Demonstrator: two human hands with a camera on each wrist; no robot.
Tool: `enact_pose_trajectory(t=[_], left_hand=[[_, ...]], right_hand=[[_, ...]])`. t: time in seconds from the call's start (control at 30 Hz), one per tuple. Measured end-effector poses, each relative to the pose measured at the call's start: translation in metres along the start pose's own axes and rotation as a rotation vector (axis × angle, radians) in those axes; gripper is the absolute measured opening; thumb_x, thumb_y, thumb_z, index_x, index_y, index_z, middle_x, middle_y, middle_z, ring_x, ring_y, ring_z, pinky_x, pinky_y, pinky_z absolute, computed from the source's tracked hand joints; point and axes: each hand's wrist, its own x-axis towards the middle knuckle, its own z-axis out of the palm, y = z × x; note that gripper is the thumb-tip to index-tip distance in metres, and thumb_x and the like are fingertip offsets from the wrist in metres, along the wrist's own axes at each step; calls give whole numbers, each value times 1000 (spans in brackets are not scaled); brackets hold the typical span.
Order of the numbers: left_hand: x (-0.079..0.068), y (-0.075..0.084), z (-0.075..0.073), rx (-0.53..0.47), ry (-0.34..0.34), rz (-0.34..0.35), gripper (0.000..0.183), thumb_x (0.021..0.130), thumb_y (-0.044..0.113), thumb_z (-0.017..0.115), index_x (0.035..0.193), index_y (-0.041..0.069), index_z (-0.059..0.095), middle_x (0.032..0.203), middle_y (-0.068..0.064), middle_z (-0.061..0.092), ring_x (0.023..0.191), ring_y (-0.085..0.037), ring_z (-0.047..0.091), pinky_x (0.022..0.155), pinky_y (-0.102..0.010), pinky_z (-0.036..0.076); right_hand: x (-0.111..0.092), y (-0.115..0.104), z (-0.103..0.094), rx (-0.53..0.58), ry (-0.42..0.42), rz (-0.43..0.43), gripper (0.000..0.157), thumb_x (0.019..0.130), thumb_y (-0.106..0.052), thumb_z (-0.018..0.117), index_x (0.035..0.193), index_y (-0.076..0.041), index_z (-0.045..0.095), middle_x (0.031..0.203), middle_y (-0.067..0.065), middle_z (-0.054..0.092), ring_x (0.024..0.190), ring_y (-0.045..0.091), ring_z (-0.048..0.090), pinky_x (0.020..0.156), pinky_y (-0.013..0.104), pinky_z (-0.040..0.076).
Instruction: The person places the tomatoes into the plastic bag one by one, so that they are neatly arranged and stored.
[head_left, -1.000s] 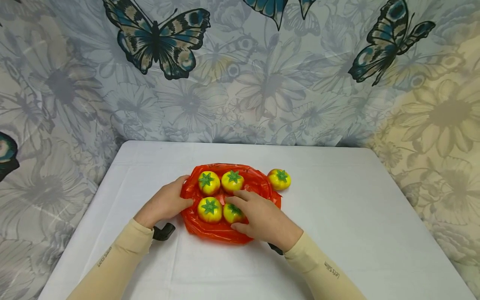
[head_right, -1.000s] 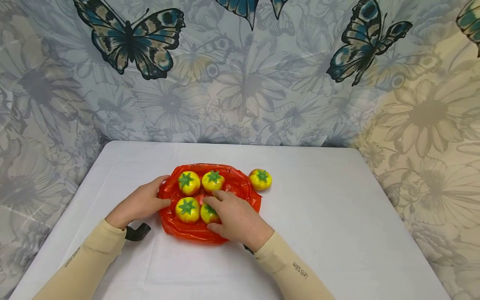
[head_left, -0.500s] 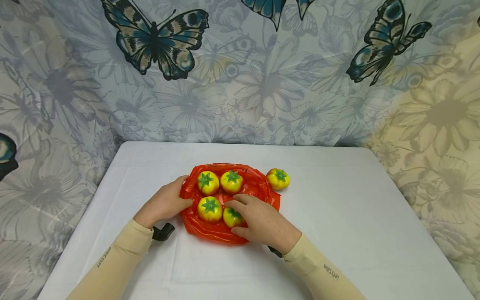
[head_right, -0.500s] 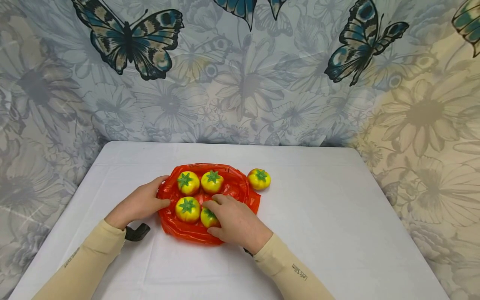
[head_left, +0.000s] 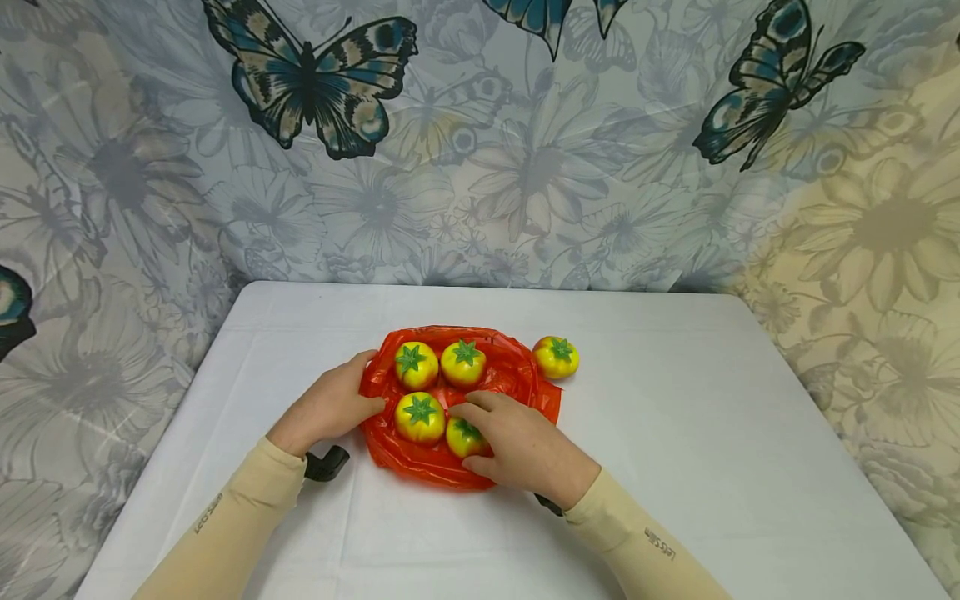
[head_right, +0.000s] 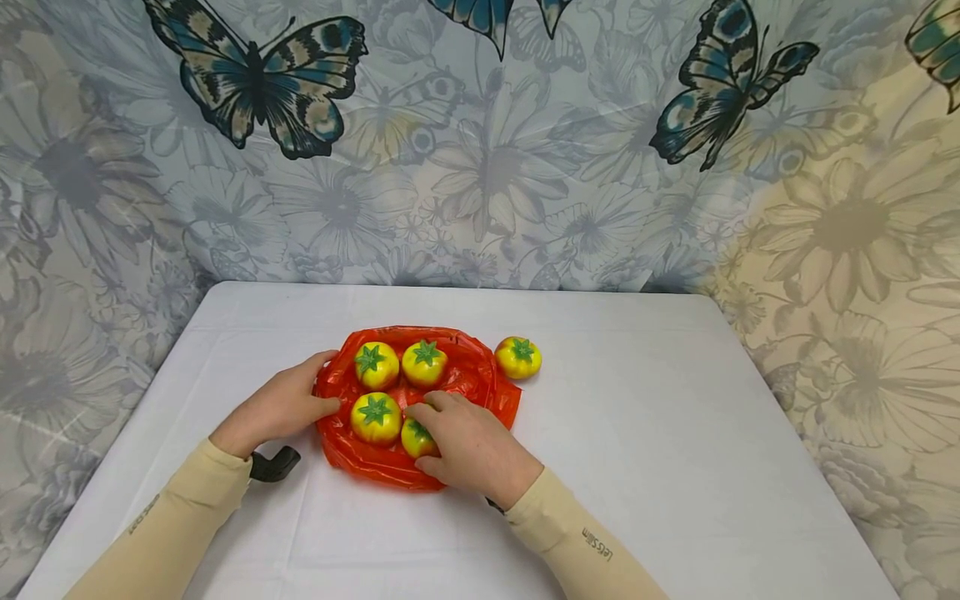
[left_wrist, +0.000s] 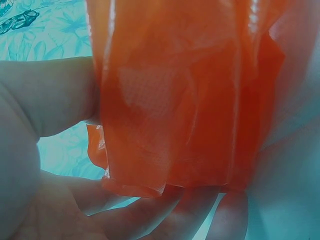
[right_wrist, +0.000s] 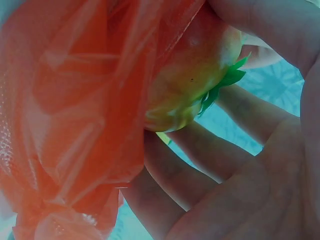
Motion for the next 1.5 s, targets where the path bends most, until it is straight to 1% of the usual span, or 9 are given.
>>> enact_pose_trajectory(t=[0.3,0.6,0.73,0.9,0.97,1.1,1.27,1.33,1.5], left_hand=[[0,0,0,-3,-4,-10,81,99,21,67,168,-1,29,158,-24,56,131,-36,67,111,-56,57],[1,0,0,2,-8,-15,81,100,21,67,168,-1,29,159,-24,55,132,-37,66,112,-57,56],[1,0,-1,3,-8,-16,81,100,21,67,168,-1,29,159,-24,55,133,-37,66,112,-57,56],[1,1,-1,-2,-11,-19,81,100,20,67,168,-1,29,159,-24,55,132,-37,66,112,-57,56],[1,1,-1,-7,-12,-24,81,100,20,67,168,0,29,159,-24,55,131,-36,66,112,-57,57],[0,2,0,-14,-14,-27,80,100,20,67,168,0,29,159,-23,55,130,-35,66,111,-57,57],[0,2,1,-12,-13,-17,80,100,19,67,168,0,30,158,-24,56,128,-34,67,112,-57,57],[0,1,1,-10,-12,-18,80,100,19,68,168,-1,30,158,-24,56,127,-34,67,111,-56,57],[0,1,0,-11,-10,-24,80,100,19,68,168,0,29,158,-24,56,127,-33,67,110,-56,58]], right_hand=[[-1,-1,1,-1,5,-8,60,93,-34,85,148,-20,64,145,2,63,130,19,64,106,38,61],[0,-1,0,13,1,4,63,93,-36,86,151,-22,63,147,3,63,131,20,64,106,39,62],[-1,0,-4,28,1,6,64,93,-39,85,151,-23,62,148,4,62,131,21,65,107,40,61],[-2,5,-17,65,29,24,67,94,-43,84,154,-23,61,152,3,61,135,23,64,111,44,59],[-2,10,-24,84,58,36,68,94,-43,84,154,-25,60,154,2,60,136,22,64,111,45,59],[-1,25,-39,94,142,54,66,95,-41,83,155,-21,60,156,4,60,138,26,64,113,49,57],[1,51,-50,95,242,103,59,98,-38,80,151,-19,62,150,5,65,139,30,63,114,53,56],[1,61,-53,103,265,133,58,98,-37,79,151,-19,61,149,5,65,139,30,62,114,55,55],[1,86,-55,126,292,215,60,100,-33,77,154,-17,58,154,8,61,139,34,60,113,57,56]])
